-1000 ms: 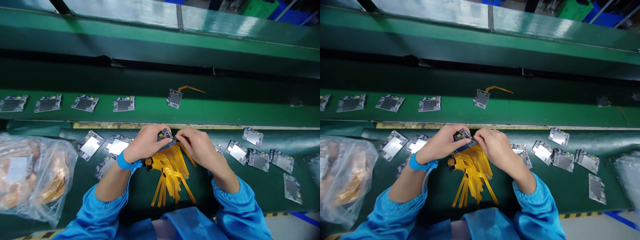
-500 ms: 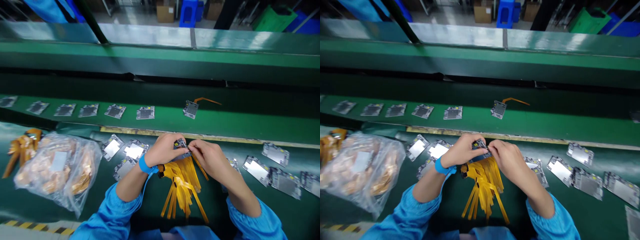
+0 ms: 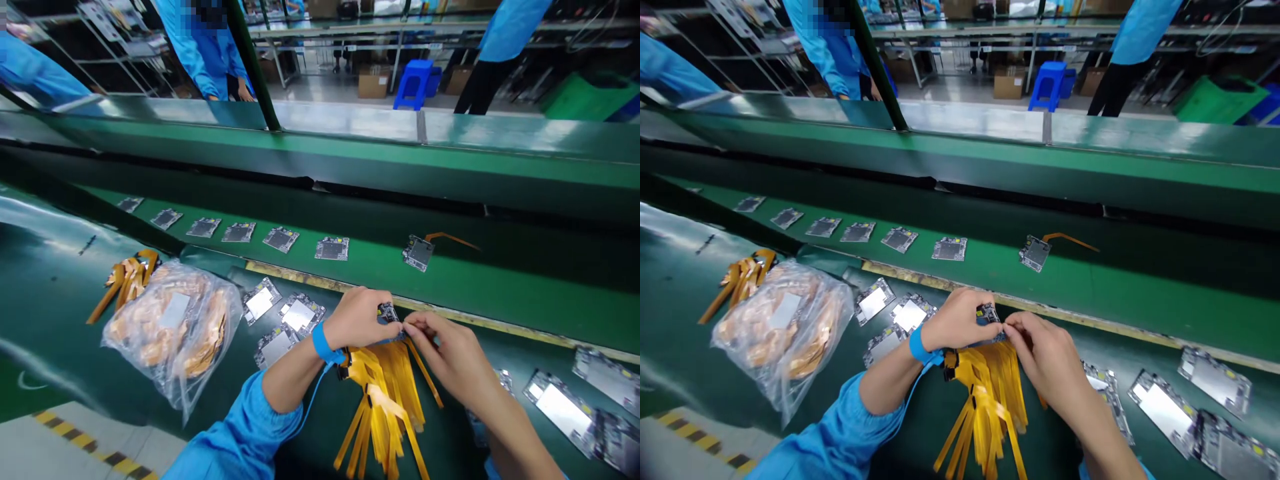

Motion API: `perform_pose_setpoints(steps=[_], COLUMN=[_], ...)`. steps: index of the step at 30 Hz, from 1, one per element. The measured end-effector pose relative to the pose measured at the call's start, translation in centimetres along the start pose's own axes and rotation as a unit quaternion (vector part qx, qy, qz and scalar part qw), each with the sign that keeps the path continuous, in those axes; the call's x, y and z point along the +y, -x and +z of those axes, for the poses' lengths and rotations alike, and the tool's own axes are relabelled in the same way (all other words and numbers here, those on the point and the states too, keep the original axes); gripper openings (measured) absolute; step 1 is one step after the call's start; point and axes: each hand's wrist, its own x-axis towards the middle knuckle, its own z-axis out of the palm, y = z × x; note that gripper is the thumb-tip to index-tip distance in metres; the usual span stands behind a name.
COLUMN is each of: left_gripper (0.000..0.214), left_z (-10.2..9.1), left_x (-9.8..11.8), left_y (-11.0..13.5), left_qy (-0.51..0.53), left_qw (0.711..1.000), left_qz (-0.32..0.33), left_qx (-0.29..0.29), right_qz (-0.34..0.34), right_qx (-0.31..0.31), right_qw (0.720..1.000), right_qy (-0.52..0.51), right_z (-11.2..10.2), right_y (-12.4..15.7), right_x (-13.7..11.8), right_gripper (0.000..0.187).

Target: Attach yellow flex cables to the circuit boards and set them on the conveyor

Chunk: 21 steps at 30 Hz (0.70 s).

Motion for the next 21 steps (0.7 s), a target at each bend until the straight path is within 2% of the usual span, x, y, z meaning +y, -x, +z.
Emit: perform_pose_setpoints(steps=[3, 5, 8, 10, 11, 13, 16, 17, 19, 21], left_gripper=[0.027, 0.021, 0.02, 0.021, 0.022, 0.031, 0.035, 0.034, 0.031, 0.029], left_z=[-0.2, -0.4, -0.8, -1.0, -1.2, -1.7, -3.1, -3.7, -4.8, -5.6], left_x=[-0.1, -0.2, -0.6, -1.0, -1.3, -2.1, -3.5, -3.9, -4.6, -5.1], left_y=[0.0, 0.0, 0.2, 0.2, 0.2, 0.1, 0.3, 0.4, 0.8, 1.2], left_qy=[0.008, 0.027, 0.059, 0.094, 0.115, 0.147, 0.183, 0.196, 0.215, 0.223], left_qw=[1.0, 0.999, 0.995, 0.993, 0.991, 0.981, 0.946, 0.932, 0.907, 0.89], left_qz=[0.014, 0.037, 0.074, 0.073, 0.061, 0.03, -0.009, -0.017, -0.033, -0.043], left_qx=[0.0, -0.011, -0.03, -0.009, 0.023, 0.122, 0.269, 0.306, 0.36, 0.395], right_qz=[0.036, 0.052, 0.075, 0.088, 0.091, 0.087, 0.069, 0.066, 0.059, 0.052], right_qx=[0.009, -0.023, -0.086, -0.09, -0.085, -0.079, -0.078, -0.059, 0.024, 0.033], right_qw=[0.997, 0.989, 0.969, 0.966, 0.968, 0.973, 0.985, 0.993, 0.995, 0.979], right_qy=[-0.072, -0.137, -0.217, -0.226, -0.219, -0.198, -0.136, -0.084, 0.078, 0.195], right_z=[0.1, 0.2, 0.5, 0.5, 0.4, -0.3, -2.0, -2.4, -2.7, -1.8], right_y=[-0.2, -0.4, -0.9, -1.7, -2.4, -4.3, -8.6, -10.2, -13.2, -15.6], right_x=[0.5, 0.8, 0.8, 0.7, 0.9, 1.4, 2.9, 3.4, 3.9, 3.7], right_gripper=[0.027, 0.035, 0.032, 0.033, 0.034, 0.034, 0.031, 0.029, 0.029, 0.034])
